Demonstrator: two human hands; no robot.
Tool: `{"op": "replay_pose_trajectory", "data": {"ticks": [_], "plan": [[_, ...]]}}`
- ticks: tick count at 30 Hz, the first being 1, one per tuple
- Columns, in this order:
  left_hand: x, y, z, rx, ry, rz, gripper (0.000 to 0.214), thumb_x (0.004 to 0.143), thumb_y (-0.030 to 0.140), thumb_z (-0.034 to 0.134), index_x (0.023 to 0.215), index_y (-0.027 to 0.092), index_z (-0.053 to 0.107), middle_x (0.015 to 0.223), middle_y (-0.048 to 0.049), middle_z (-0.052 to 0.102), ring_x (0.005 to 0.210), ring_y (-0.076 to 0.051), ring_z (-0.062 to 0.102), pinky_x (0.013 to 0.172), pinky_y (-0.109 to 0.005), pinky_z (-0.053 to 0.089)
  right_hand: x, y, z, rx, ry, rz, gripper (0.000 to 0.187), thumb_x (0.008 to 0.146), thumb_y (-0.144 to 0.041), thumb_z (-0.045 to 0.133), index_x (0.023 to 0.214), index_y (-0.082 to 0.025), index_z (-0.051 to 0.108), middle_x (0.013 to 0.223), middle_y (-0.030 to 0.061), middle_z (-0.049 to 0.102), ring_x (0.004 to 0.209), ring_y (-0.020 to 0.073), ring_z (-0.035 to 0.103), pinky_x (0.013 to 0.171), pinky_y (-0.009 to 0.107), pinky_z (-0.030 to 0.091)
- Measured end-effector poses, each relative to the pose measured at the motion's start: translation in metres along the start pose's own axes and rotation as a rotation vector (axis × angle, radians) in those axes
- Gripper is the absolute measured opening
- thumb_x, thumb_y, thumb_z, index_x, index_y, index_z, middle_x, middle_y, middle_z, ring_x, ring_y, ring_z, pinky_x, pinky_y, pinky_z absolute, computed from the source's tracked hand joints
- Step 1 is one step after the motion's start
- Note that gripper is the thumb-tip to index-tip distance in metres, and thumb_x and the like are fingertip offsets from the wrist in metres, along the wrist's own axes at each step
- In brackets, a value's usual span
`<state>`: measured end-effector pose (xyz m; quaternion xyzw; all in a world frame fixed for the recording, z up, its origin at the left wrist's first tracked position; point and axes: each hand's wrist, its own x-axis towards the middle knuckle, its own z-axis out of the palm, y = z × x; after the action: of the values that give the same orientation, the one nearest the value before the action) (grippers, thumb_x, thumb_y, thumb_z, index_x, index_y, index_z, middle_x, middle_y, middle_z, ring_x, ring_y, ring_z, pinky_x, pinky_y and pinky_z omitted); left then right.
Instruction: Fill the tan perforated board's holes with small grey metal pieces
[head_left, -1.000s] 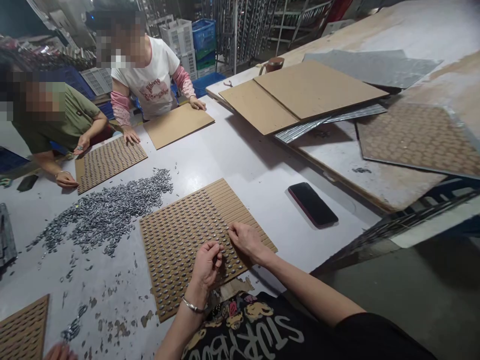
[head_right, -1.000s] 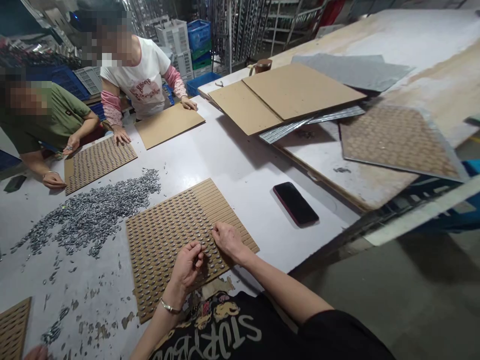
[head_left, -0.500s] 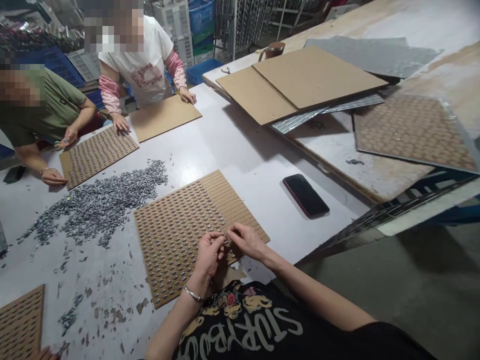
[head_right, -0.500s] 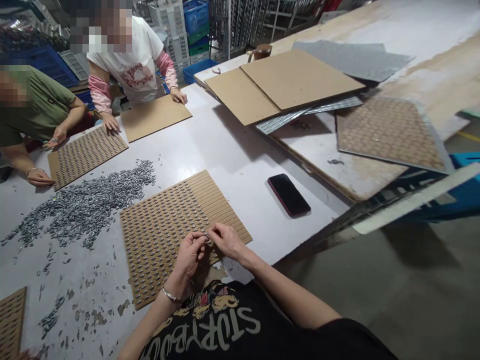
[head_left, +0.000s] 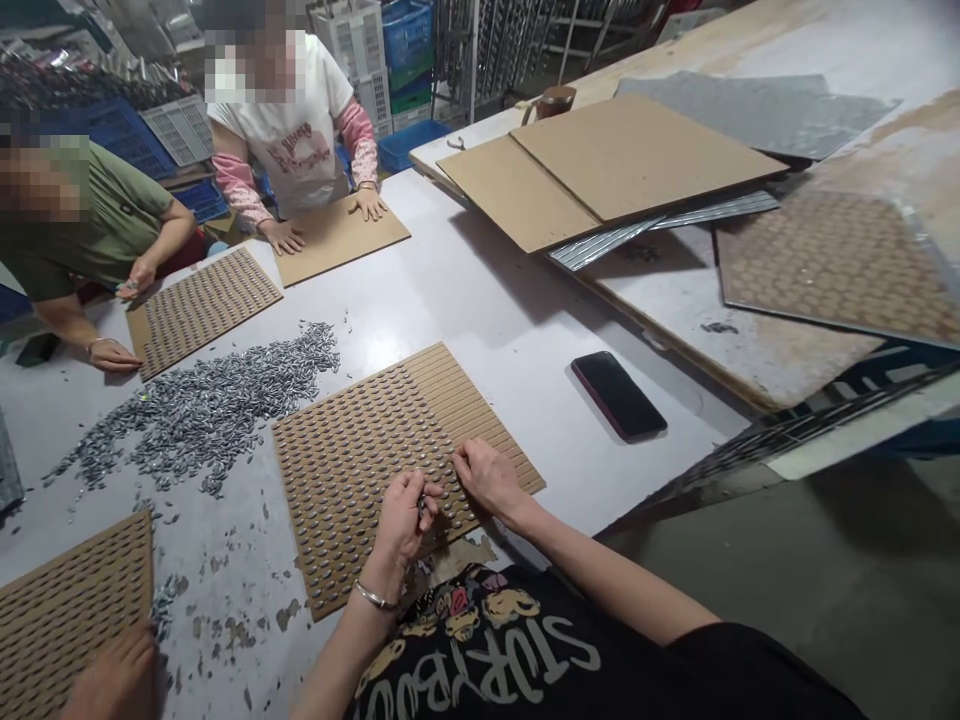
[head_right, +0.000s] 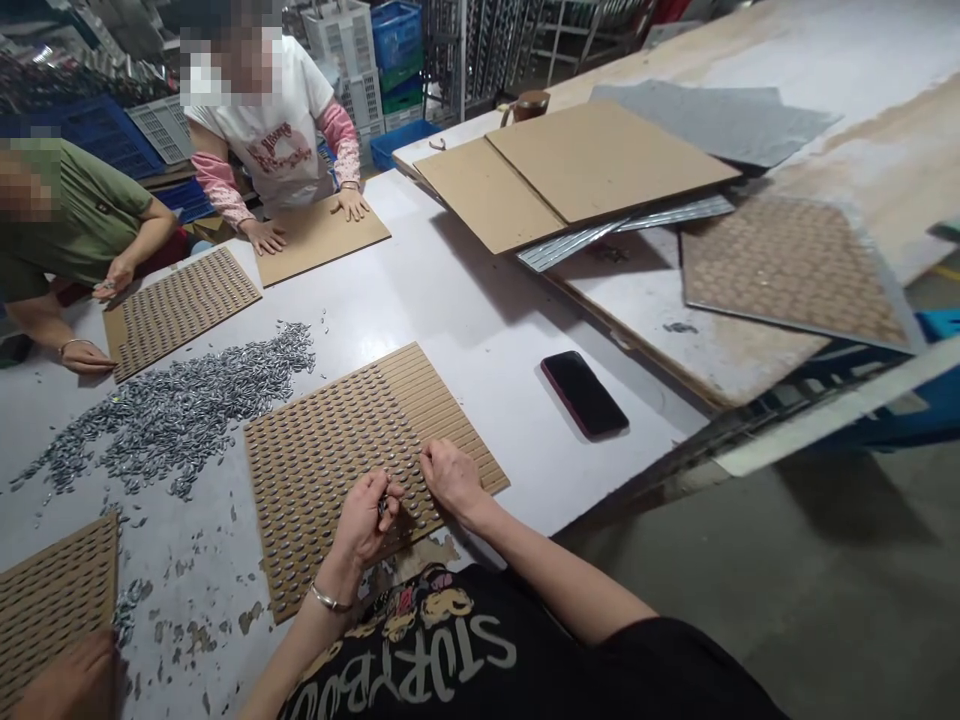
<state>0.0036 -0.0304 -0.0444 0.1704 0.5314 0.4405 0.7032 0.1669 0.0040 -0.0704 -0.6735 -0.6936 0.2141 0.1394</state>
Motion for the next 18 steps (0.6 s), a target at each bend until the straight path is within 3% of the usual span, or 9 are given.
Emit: {"op": "replay_pose_trajectory", "data": {"ticks": [3,7,11,14,18], "plan": [[0.002,0.000,0.000,0.027,0.000,0.000,0.050,0.061,0.052,0.085,0.075,0.016,0.053,0.056,0.0059,0.054,0.038,-0.003,0.038,0.032,-0.014,0.019,0.002,-0.002,0.001,-0.044,-0.013,0.041,0.012,0.096,-0.029,0.051,0.090,-0.020,0.059,0.089,0.0036,0.066,0.079,0.0171,0.061,0.066,0.027,0.035],[-0.001,0.003,0.005,-0.089,-0.016,-0.020,0.050,0.054,0.040,0.091,0.081,0.013,0.061,0.064,0.0025,0.058,0.050,-0.004,0.049,0.041,-0.013,0.032,0.005,-0.002,-0.003,-0.002,-0.043,0.067,0.010,0.096,-0.028,0.050,0.096,-0.019,0.056,0.090,0.0041,0.067,0.079,0.0175,0.062,0.065,0.026,0.036],[-0.007,0.002,0.010,-0.159,-0.031,-0.068,0.052,0.050,0.029,0.094,0.087,0.013,0.061,0.074,-0.0020,0.065,0.057,-0.006,0.055,0.046,-0.013,0.037,-0.003,-0.001,-0.017,0.287,-0.004,-0.047,0.011,0.093,-0.026,0.051,0.096,-0.019,0.059,0.087,0.0040,0.068,0.079,0.0171,0.061,0.070,0.026,0.041],[-0.010,-0.003,0.017,-0.125,-0.050,-0.037,0.050,0.050,0.031,0.094,0.082,0.014,0.059,0.071,0.0001,0.063,0.055,-0.006,0.053,0.044,-0.014,0.036,-0.017,-0.002,-0.028,0.498,-0.061,-0.154,0.016,0.092,-0.032,0.053,0.088,-0.020,0.063,0.080,0.0020,0.068,0.071,0.0156,0.059,0.067,0.026,0.043],[-0.011,-0.010,0.026,-0.051,-0.073,-0.002,0.047,0.055,0.037,0.091,0.081,0.013,0.060,0.068,0.0019,0.059,0.050,-0.004,0.049,0.040,-0.014,0.031,-0.025,0.004,-0.031,0.564,-0.161,-0.122,0.019,0.089,-0.033,0.054,0.079,-0.019,0.062,0.071,-0.0005,0.065,0.063,0.0138,0.055,0.061,0.024,0.042]]}}
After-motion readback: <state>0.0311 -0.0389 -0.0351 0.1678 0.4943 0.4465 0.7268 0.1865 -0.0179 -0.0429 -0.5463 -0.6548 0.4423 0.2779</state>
